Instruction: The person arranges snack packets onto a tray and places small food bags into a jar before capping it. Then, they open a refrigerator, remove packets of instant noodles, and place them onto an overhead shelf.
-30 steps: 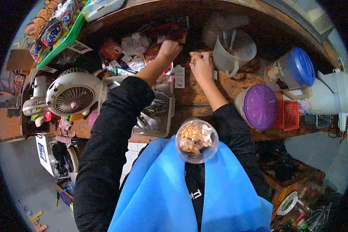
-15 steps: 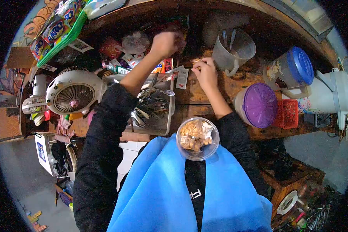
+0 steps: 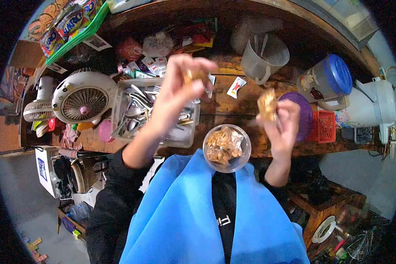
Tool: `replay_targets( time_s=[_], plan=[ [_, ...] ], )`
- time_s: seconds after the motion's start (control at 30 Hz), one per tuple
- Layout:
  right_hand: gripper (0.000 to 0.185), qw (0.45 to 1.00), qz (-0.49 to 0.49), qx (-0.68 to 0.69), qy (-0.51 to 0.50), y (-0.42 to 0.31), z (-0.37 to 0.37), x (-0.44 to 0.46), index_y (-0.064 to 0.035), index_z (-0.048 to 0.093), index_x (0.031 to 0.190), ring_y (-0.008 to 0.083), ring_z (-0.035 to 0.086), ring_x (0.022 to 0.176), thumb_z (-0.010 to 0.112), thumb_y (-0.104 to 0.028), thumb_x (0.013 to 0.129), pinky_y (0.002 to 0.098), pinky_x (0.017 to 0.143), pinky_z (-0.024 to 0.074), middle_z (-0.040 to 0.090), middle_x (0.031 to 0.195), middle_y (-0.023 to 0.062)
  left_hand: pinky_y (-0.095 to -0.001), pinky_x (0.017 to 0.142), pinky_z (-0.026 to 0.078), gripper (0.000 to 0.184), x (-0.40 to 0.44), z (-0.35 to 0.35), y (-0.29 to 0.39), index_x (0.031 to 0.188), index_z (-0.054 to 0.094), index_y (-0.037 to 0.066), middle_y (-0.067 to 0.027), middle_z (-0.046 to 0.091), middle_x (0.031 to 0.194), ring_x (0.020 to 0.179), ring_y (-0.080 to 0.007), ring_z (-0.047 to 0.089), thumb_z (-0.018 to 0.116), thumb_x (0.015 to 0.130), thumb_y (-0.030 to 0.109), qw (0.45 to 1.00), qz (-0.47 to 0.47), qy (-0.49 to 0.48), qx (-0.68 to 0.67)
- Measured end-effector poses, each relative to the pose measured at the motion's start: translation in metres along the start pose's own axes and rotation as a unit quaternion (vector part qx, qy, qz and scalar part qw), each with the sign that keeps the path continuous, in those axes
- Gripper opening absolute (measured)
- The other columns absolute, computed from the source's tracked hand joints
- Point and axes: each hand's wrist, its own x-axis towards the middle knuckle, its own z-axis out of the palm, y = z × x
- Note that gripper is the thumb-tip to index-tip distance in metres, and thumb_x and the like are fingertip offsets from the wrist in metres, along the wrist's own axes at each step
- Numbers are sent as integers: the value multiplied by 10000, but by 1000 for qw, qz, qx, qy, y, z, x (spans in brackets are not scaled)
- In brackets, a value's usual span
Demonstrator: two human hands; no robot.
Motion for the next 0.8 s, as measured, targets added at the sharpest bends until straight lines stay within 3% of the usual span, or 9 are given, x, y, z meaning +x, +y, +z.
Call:
replay_targets(
  time_s=[0.07,0.1,0.2,0.3,0.4,0.47,0.53,0.57,0.8],
  plan=[
    [386,982,-103,-133,-83,-1,-9,-15,-47,455,969,214,537,875,690,-83,664,345,770,426,527,985,131,-347,801,388,205,-29,25,6,942,362,79,-157,452,1062,912,-214,465,505,819,160,988,114,-81,70],
    [343,957,-102,-233,-140,-12,-5,-18,-50,492,917,242,533,887,698,-112,651,361,779,416,525,1000,133,-369,829,367,186,-40,30,0,923,386,75,-181,448,1068,924,-246,461,507,818,170,965,168,-117,160],
    [263,854,-125,-452,-224,-30,7,-25,-68,579,773,310,490,958,711,-229,613,421,832,362,513,1057,129,-523,966,186,273,-61,41,1,962,443,75,-121,440,1156,1110,-315,394,556,782,246,867,131,-192,441],
    [292,830,-134,-487,-237,-34,10,-32,-89,602,790,311,448,1027,689,-316,630,451,893,313,490,1113,130,-565,978,102,270,-71,42,1,941,498,92,-82,441,1180,1174,-306,344,533,783,309,828,102,-168,525],
    [320,818,-130,-514,-221,-35,14,-41,-93,607,821,312,439,1047,676,-349,643,472,924,281,466,1150,136,-549,980,118,263,-78,39,3,964,555,136,-93,440,1188,1175,-298,340,512,784,323,839,117,-94,524],
    [485,822,-127,-521,-192,-36,20,-45,-92,565,1015,325,403,1089,626,-433,674,497,932,257,414,1212,148,-546,979,128,283,-79,39,6,992,554,136,-59,466,1162,1160,-287,360,520,774,312,828,128,-89,539],
    [531,809,-123,-541,-194,-28,23,-50,-87,548,1052,327,388,1106,606,-461,679,495,938,252,398,1228,158,-539,979,141,301,-81,42,6,1007,552,129,-20,497,1125,1134,-266,387,530,764,305,775,81,-116,616],
    [578,795,-121,-561,-196,-25,24,-51,-81,531,1089,330,373,1123,585,-490,684,494,943,246,383,1243,167,-532,976,159,296,-84,44,-2,999,571,115,-4,524,1077,1097,-248,418,528,766,294,793,76,-92,597],
    [570,774,-89,-596,-196,-29,32,-49,-59,553,1063,340,358,1139,574,-494,695,475,949,251,363,1257,193,-516,982,164,233,-80,57,8,967,604,112,-9,550,1035,1052,-230,456,495,783,203,740,17,-97,665]
  ],
)
